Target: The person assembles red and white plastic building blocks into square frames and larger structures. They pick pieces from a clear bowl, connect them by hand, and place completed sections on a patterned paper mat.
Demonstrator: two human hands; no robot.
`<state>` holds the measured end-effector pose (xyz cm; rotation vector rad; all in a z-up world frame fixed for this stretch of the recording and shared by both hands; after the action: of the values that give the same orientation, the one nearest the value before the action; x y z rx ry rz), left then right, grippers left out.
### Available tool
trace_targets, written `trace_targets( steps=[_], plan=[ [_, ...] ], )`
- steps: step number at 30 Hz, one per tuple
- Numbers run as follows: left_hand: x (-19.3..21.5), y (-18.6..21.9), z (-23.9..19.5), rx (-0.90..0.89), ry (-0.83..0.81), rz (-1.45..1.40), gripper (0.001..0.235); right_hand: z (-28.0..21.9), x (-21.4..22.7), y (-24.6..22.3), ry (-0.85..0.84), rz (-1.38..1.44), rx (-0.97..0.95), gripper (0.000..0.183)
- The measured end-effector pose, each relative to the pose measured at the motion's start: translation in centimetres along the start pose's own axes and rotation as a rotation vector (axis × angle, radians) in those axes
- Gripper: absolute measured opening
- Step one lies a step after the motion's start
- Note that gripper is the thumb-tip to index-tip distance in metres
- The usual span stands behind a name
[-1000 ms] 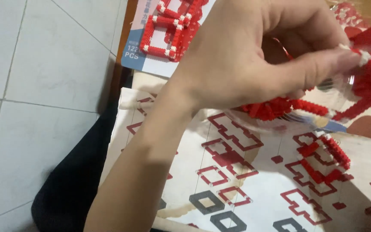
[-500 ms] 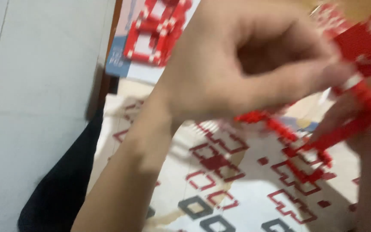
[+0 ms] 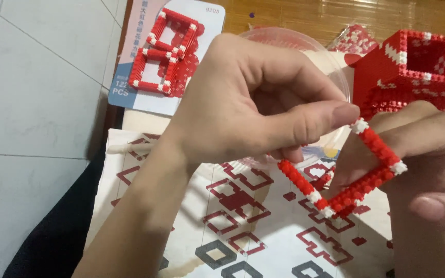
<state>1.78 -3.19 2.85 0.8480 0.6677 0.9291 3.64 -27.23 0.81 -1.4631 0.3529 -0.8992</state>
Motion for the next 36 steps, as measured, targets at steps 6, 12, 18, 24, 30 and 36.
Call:
trace_targets(
  steps=[6,12,18,24,30,36],
  plan=[
    [-0.2,-0.1,-0.2,0.015,0.07,0.02,0.022,1.6,-6.0,-1.2,0.182,0.001,0.016,0.026],
    [-1.2,1.0,-0.2,0.064,-0.017,-0.047,0.037,1.3,-5.1,-1.6,0.364,-0.151,0.109,0.028],
    [-1.9,-0.3,-0.4,-0.022,0.088,0.037,0.022,1.8,-4.6,-1.1,0.497,-0.179,0.217,0.019],
    [-1.8,0.2,-0.4,-0.167,0.03,0.247,0.023,-0.4,-4.4,1.5,0.716,-0.28,-0.025,0.013],
    [-2.2,-0.9,-0.5,-0.113,0.118,0.4,0.015,-3.3,-3.3,5.7,0.795,-0.439,-0.251,0.016],
    [-3.1,-2.9,-0.7,-0.033,0.228,0.556,0.02,-1.9,-3.0,5.0,0.694,-0.627,-0.347,0.026]
  ],
)
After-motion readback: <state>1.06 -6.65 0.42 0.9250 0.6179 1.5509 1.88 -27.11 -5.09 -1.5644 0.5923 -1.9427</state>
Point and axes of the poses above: each hand's wrist, its own z-axis towards the middle knuckle, its own x-axis out of the back of the hand, y = z × x, the point moved 4 cm from there along z, towards the middle knuckle, and after that the axes turned 14 degrees about -x, right-handed, at the moved point
